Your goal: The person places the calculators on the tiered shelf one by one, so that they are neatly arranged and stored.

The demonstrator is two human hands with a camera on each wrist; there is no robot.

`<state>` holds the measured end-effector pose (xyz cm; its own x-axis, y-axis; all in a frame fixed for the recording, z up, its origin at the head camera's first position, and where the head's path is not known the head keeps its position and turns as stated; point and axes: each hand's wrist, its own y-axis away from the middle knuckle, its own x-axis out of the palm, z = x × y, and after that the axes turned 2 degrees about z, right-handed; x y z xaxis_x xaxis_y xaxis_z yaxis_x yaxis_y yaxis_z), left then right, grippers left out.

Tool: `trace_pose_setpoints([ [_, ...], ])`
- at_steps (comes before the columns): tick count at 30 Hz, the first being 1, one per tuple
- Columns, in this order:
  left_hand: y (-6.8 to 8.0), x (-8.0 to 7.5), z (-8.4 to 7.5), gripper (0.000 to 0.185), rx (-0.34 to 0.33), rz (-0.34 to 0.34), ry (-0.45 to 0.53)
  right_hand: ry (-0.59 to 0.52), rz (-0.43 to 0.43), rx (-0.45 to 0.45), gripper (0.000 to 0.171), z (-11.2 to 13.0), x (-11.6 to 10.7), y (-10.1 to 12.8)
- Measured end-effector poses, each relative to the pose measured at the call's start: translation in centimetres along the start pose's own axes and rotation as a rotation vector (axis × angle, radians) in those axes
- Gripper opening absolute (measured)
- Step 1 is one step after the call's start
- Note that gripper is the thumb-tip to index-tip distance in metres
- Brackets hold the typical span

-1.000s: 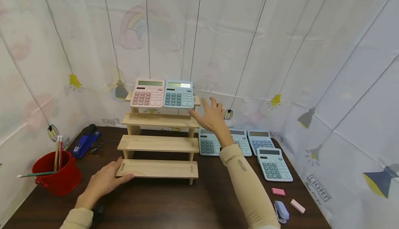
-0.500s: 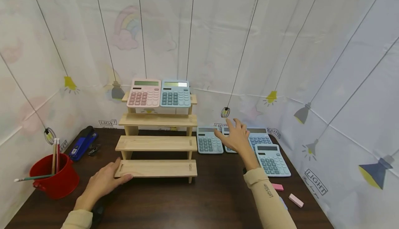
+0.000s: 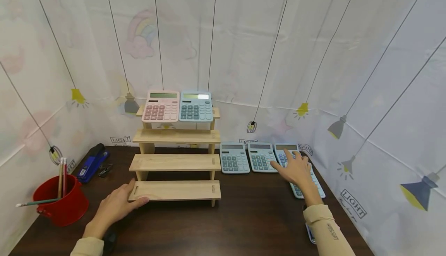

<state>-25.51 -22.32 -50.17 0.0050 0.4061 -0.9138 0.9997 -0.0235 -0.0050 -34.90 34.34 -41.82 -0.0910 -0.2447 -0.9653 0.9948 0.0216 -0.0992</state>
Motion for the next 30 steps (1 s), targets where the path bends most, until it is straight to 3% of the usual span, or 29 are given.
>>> trace_pose_setpoints([
  [13, 0.2, -0.2, -0.1, 0.109, 0.022, -0.016, 0.01, 0.083, 0.134, 0.129, 0.106, -6.4, 0.3, 0.0],
  [30, 0.1, 0.1, 0.1, 0.106, 0.002, -0.02, 0.021, 0.069, 0.399, 0.195, 0.117, -10.0, 2.3, -1.1],
])
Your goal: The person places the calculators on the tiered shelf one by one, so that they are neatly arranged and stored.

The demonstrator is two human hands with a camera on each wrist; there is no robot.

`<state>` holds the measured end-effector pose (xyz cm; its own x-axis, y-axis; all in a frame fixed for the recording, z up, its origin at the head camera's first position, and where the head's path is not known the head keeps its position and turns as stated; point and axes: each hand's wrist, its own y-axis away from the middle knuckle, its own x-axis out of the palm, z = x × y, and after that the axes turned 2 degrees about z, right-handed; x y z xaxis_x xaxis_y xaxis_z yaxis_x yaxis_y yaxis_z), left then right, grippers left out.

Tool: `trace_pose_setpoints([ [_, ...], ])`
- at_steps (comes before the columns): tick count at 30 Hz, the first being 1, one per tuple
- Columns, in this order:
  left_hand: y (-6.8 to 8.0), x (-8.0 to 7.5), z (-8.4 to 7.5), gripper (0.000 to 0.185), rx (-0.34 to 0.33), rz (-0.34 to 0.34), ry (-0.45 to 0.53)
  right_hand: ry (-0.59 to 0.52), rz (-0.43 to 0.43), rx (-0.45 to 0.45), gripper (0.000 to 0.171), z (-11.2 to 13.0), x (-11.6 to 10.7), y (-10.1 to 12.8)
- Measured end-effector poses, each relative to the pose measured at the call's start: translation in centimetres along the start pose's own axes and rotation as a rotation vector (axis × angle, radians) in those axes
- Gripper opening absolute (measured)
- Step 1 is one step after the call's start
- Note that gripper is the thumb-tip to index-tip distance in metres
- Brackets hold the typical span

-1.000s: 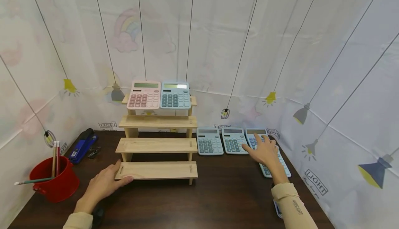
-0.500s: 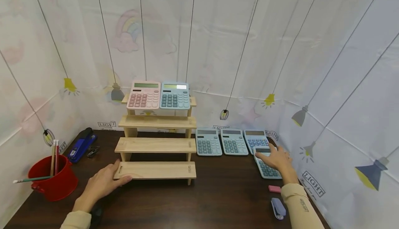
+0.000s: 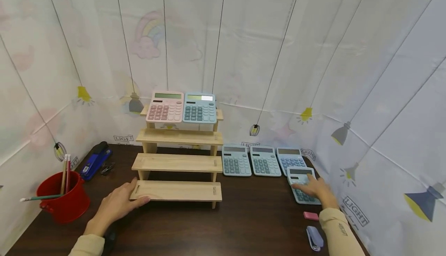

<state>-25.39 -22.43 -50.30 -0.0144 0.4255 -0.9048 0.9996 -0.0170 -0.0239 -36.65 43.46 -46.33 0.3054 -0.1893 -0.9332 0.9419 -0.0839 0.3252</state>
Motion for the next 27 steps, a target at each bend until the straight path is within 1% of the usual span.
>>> trace_pose_setpoints([
  [5, 0.0, 0.0, -0.1, 0.107, -0.005, 0.001, -0.004, -0.006, 0.052, -0.001, 0.118, -0.7, 0.5, -0.5],
  [8, -0.1, 0.0, -0.1, 0.109, -0.007, 0.004, -0.005, -0.015, 0.071, -0.005, 0.12, -0.9, 0.7, -0.8],
  [13, -0.1, 0.2, 0.0, 0.11, -0.018, 0.009, -0.002, -0.017, 0.092, 0.012, 0.122, -0.9, 1.0, -1.3],
  [20, -0.1, 0.2, 0.0, 0.11, -0.021, 0.009, -0.009, -0.002, 0.078, 0.004, 0.12, -1.0, 1.3, -1.4],
  [27, -0.2, 0.0, -0.1, 0.11, -0.018, 0.007, -0.014, 0.037, 0.021, -0.013, 0.117, -0.7, 0.8, -1.4],
])
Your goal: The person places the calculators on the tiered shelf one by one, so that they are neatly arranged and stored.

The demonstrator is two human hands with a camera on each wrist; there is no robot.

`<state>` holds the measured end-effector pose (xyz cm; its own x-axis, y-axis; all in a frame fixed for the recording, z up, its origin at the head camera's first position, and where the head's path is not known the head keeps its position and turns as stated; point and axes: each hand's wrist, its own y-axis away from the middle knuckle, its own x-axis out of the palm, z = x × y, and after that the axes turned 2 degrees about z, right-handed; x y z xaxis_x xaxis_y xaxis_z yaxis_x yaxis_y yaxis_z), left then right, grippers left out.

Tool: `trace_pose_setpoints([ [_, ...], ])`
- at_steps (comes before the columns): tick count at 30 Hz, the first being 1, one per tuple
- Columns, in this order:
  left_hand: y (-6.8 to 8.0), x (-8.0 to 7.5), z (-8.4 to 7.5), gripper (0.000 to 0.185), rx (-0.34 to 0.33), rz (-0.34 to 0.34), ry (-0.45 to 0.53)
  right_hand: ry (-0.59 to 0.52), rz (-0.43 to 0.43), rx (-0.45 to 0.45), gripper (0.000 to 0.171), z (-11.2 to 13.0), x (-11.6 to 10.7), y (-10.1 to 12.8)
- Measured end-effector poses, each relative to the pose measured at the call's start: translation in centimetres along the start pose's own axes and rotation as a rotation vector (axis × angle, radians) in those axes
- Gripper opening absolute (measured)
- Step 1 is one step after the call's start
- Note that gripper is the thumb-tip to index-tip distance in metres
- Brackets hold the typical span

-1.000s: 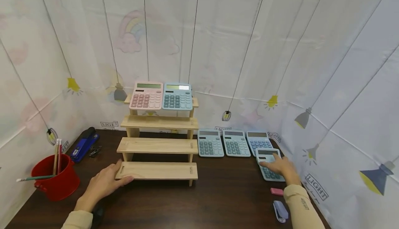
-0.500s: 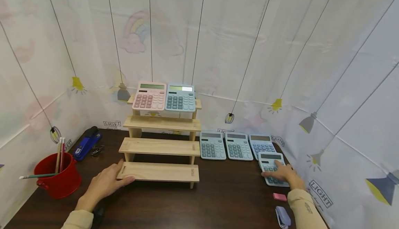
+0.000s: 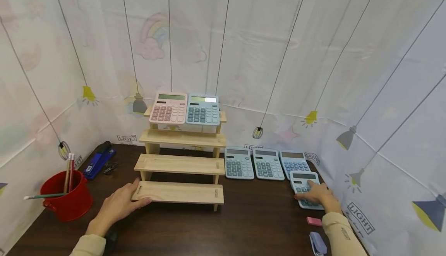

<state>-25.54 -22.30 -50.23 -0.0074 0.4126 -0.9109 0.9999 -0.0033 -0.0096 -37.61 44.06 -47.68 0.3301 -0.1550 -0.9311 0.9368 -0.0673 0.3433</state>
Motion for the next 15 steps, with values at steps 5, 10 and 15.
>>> trace_pose_setpoints([
  [5, -0.1, 0.1, 0.0, 0.11, 0.003, -0.005, 0.0, 0.012, -0.034, 0.021, 0.116, 0.0, -0.5, 0.2],
  [10, -0.1, 0.2, 0.1, 0.111, 0.006, -0.007, 0.002, 0.016, -0.068, -0.018, 0.112, 0.3, -1.1, 0.8],
  [15, 0.0, 0.2, 0.2, 0.111, 0.008, -0.007, 0.005, 0.025, -0.116, -0.049, 0.11, 0.6, -1.8, 1.4],
])
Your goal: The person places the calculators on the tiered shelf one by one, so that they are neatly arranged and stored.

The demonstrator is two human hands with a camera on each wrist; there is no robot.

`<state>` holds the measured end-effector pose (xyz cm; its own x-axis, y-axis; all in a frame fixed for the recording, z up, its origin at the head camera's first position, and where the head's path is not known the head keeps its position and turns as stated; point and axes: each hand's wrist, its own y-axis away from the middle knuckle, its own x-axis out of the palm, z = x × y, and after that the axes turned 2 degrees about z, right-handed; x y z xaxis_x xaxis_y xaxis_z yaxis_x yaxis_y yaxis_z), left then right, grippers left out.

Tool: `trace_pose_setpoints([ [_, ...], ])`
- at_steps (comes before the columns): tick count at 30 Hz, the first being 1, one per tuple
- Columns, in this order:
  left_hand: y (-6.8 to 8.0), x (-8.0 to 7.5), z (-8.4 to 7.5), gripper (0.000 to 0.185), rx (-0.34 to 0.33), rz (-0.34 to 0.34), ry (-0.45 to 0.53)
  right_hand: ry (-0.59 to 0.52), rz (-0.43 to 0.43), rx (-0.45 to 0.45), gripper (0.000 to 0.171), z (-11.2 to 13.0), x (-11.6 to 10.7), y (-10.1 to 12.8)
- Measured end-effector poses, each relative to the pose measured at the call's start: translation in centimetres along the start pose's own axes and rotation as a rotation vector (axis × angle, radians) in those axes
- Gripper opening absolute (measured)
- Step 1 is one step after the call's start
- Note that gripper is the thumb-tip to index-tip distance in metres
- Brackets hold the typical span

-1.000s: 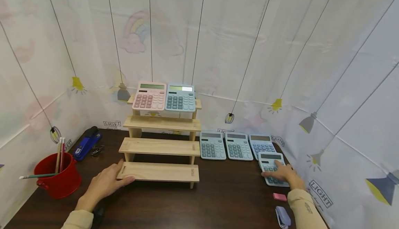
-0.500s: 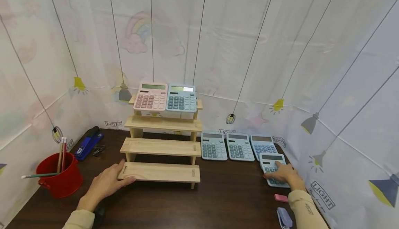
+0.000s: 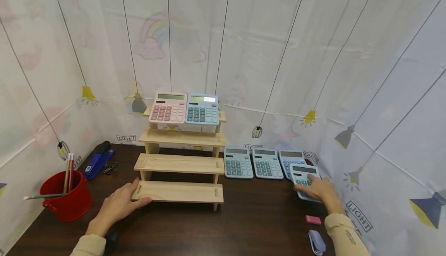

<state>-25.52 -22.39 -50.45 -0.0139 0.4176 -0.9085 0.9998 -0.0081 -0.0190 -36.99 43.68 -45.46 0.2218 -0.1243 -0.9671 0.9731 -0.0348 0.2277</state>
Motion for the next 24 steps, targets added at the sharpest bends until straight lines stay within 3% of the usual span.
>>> trace_pose_setpoints([
  [9, 0.1, -0.2, -0.2, 0.105, 0.009, 0.003, 0.004, -0.003, -0.115, -0.048, 0.104, 2.3, -0.6, 1.7],
  [24, 0.1, 0.0, -0.1, 0.104, 0.01, 0.0, -0.001, -0.03, -0.25, -0.153, 0.099, 8.7, -2.1, 2.8],
])
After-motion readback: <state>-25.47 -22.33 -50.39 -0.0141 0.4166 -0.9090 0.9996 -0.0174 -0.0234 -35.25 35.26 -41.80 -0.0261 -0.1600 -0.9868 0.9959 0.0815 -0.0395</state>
